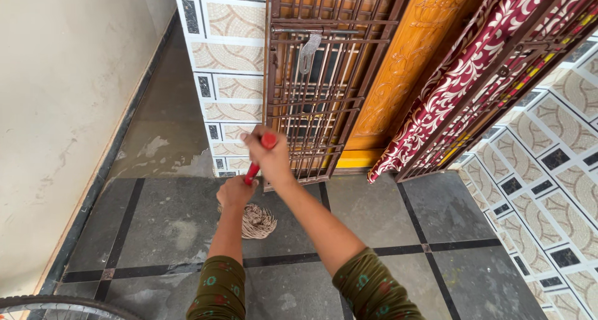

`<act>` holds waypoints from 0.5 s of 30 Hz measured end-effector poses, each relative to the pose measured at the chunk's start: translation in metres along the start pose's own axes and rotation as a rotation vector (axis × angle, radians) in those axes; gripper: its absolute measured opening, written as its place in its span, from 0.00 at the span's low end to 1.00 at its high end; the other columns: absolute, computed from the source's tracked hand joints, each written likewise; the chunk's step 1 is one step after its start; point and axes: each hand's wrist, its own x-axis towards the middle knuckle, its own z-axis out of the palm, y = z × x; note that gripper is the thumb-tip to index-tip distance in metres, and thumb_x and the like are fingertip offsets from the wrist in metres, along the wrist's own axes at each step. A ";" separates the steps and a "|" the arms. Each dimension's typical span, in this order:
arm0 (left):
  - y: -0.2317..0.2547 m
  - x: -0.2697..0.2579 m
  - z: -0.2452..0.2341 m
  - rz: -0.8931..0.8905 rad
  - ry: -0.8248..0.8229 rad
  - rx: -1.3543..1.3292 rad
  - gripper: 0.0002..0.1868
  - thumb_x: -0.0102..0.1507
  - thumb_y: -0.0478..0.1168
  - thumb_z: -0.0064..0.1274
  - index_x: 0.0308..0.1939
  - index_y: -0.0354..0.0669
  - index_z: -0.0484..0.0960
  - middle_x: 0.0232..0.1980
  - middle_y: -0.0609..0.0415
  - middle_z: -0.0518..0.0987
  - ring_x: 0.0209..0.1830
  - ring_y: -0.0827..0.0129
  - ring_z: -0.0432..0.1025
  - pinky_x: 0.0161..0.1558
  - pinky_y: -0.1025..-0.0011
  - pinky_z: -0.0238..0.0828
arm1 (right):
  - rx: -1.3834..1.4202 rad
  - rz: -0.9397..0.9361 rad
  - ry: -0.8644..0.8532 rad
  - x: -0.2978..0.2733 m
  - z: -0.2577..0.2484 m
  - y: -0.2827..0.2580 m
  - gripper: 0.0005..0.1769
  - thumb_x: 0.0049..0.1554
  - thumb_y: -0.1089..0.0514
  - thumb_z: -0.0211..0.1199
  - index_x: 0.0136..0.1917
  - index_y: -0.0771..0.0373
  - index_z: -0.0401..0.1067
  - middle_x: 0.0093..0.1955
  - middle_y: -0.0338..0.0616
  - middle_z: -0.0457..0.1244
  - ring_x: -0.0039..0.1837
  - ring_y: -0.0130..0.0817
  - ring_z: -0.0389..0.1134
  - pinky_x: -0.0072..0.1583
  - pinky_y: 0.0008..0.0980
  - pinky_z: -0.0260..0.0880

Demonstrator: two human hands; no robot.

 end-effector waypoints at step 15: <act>0.014 -0.011 -0.015 0.073 -0.016 0.019 0.24 0.55 0.63 0.62 0.47 0.55 0.88 0.47 0.50 0.85 0.51 0.54 0.79 0.52 0.58 0.75 | 0.029 0.106 0.124 0.051 0.000 -0.048 0.15 0.57 0.62 0.65 0.32 0.61 0.64 0.22 0.34 0.54 0.23 0.24 0.54 0.28 0.29 0.56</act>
